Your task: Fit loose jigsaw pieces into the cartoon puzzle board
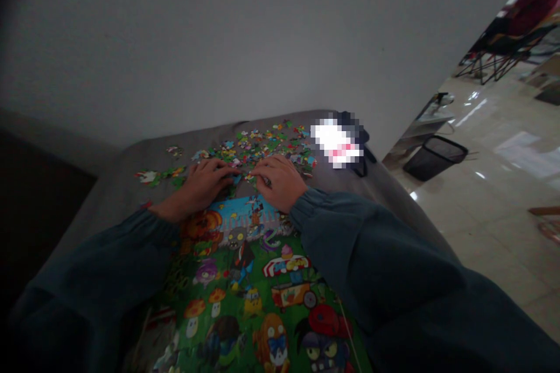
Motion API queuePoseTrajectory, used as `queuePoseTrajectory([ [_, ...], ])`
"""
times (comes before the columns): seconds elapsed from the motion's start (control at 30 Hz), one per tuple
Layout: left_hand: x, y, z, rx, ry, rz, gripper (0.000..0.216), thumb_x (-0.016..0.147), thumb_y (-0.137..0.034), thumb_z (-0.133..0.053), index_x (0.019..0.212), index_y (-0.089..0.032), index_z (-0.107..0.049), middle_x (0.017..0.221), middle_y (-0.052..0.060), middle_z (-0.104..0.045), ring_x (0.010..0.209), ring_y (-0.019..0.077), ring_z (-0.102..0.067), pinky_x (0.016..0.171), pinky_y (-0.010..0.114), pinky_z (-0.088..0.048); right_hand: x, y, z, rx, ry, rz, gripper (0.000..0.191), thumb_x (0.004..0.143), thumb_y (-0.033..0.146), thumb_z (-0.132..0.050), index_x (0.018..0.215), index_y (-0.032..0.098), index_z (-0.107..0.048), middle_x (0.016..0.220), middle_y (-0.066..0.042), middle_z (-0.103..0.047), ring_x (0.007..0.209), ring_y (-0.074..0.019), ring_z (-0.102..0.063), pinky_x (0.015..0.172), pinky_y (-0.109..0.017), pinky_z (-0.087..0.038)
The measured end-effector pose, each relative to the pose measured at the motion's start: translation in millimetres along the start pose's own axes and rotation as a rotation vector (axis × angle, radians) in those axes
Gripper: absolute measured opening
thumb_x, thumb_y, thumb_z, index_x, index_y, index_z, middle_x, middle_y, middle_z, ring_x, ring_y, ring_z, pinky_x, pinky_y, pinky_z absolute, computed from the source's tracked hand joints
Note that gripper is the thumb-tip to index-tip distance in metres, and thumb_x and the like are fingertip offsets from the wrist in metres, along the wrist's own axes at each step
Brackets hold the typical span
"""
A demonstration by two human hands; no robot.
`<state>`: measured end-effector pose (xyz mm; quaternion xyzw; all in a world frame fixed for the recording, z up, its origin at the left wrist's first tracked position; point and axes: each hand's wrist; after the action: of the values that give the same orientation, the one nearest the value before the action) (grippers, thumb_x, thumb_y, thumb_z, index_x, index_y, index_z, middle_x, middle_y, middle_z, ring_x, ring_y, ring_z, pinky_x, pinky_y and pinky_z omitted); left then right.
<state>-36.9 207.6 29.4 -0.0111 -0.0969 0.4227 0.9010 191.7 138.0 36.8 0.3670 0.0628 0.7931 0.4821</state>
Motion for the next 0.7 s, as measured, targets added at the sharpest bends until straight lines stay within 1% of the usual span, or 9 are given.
queuePoseTrajectory([
  [0.1, 1.1, -0.1, 6.1, -0.055, -0.04, 0.025, 0.019, 0.095, -0.028, -0.055, 0.11, -0.026, -0.066, 0.123, 0.007, -0.062, 0.12, 0.0302, -0.05, 0.097, 0.048, -0.037, 0.3, 0.9, 2.0, 0.011, -0.005, 0.002, 0.021, 0.087, 0.013, -0.055, 0.096, 0.018, -0.074, 0.103, -0.008, -0.072, 0.103, -0.0212, -0.06, 0.099, -0.04, -0.044],
  [0.17, 2.0, -4.8, 13.0, -0.184, -0.084, 0.055, 0.015, 0.094, -0.027, -0.057, 0.104, -0.022, -0.066, 0.11, 0.006, -0.068, 0.108, 0.0265, -0.058, 0.094, 0.043, -0.042, 0.4, 3.5, 3.8, 0.043, -0.015, -0.011, 0.019, 0.087, 0.013, -0.057, 0.096, 0.018, -0.073, 0.103, -0.008, -0.073, 0.104, -0.0213, -0.061, 0.1, -0.041, -0.044],
  [0.27, 1.2, -22.5, 25.4, -0.455, -0.171, 0.102, 0.019, 0.091, -0.037, -0.061, 0.1, -0.021, -0.068, 0.09, 0.002, -0.071, 0.083, 0.019, -0.065, 0.078, 0.032, -0.05, 1.0, 9.2, 6.1, 0.223, -0.024, -0.084, 0.02, 0.085, 0.02, -0.065, 0.104, 0.018, -0.071, 0.108, -0.007, -0.073, 0.102, -0.0202, -0.064, 0.094, -0.039, -0.049],
  [0.33, -0.7, -37.5, 33.1, -0.566, -0.21, 0.112, 0.027, 0.086, -0.047, -0.065, 0.094, -0.022, -0.07, 0.085, 0.001, -0.072, 0.076, 0.0171, -0.065, 0.069, 0.028, -0.05, 2.3, 11.2, 7.9, 0.397, 0.008, -0.175, 0.02, 0.085, 0.024, -0.066, 0.105, 0.019, -0.071, 0.103, -0.005, -0.074, 0.092, -0.0178, -0.067, 0.083, -0.035, -0.053],
  [0.4, -2.6, -49.3, 39.1, -0.624, -0.19, 0.106, 0.031, 0.085, -0.052, -0.065, 0.089, -0.022, -0.072, 0.082, 0.001, -0.073, 0.072, 0.0159, -0.064, 0.064, 0.027, -0.049, 4.0, 9.9, 11.5, 0.525, 0.073, -0.263, 0.015, 0.086, 0.023, -0.065, 0.098, 0.019, -0.072, 0.09, -0.003, -0.074, 0.08, -0.0154, -0.067, 0.074, -0.031, -0.054],
  [0.47, -3.8, -54.6, 43.1, -0.645, -0.134, 0.079, 0.032, 0.086, -0.052, -0.062, 0.085, -0.023, -0.073, 0.08, 0.001, -0.073, 0.07, 0.0153, -0.063, 0.062, 0.026, -0.049, 5.6, 5.5, 18.0, 0.566, 0.175, -0.306, 0.013, 0.086, 0.022, -0.064, 0.093, 0.018, -0.073, 0.08, -0.001, -0.074, 0.073, -0.0144, -0.066, 0.07, -0.029, -0.054],
  [0.6, -3.0, -49.2, 42.6, -0.622, -0.069, 0.042, 0.035, 0.093, -0.049, -0.053, 0.085, -0.022, -0.073, 0.083, 0.001, -0.073, 0.074, 0.0162, -0.063, 0.067, 0.028, -0.048, 5.1, -2.0, 33.0, 0.44, 0.479, -0.219, 0.017, 0.087, 0.021, -0.062, 0.095, 0.02, -0.077, 0.081, 0.0, -0.075, 0.072, -0.0146, -0.066, 0.067, -0.027, -0.051],
  [0.63, -2.6, -46.5, 40.2, -0.594, -0.069, 0.03, 0.035, 0.093, -0.049, -0.052, 0.088, -0.022, -0.073, 0.086, 0.002, -0.073, 0.077, 0.0168, -0.064, 0.069, 0.029, -0.049, 4.1, -2.1, 34.9, 0.389, 0.516, -0.195, 0.017, 0.087, 0.02, -0.062, 0.095, 0.02, -0.077, 0.081, 0.0, -0.076, 0.072, -0.0147, -0.066, 0.067, -0.027, -0.05],
  [0.7, -1.7, -41.3, 32.8, -0.511, -0.07, -0.032, 0.033, 0.092, -0.05, -0.054, 0.098, -0.022, -0.071, 0.097, 0.002, -0.072, 0.089, 0.019, -0.064, 0.079, 0.032, -0.049, 1.3, -0.1, 34.9, 0.297, 0.524, -0.19, 0.016, 0.086, 0.019, -0.064, 0.092, 0.02, -0.077, 0.079, -0.001, -0.075, 0.07, -0.0143, -0.066, 0.064, -0.026, -0.048],
])
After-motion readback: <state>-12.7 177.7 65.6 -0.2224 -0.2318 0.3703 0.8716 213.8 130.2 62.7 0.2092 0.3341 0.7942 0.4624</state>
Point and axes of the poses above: each hand's wrist, its own x-axis towards the middle knuckle, its own z-axis out of the back of the hand, y = z × x
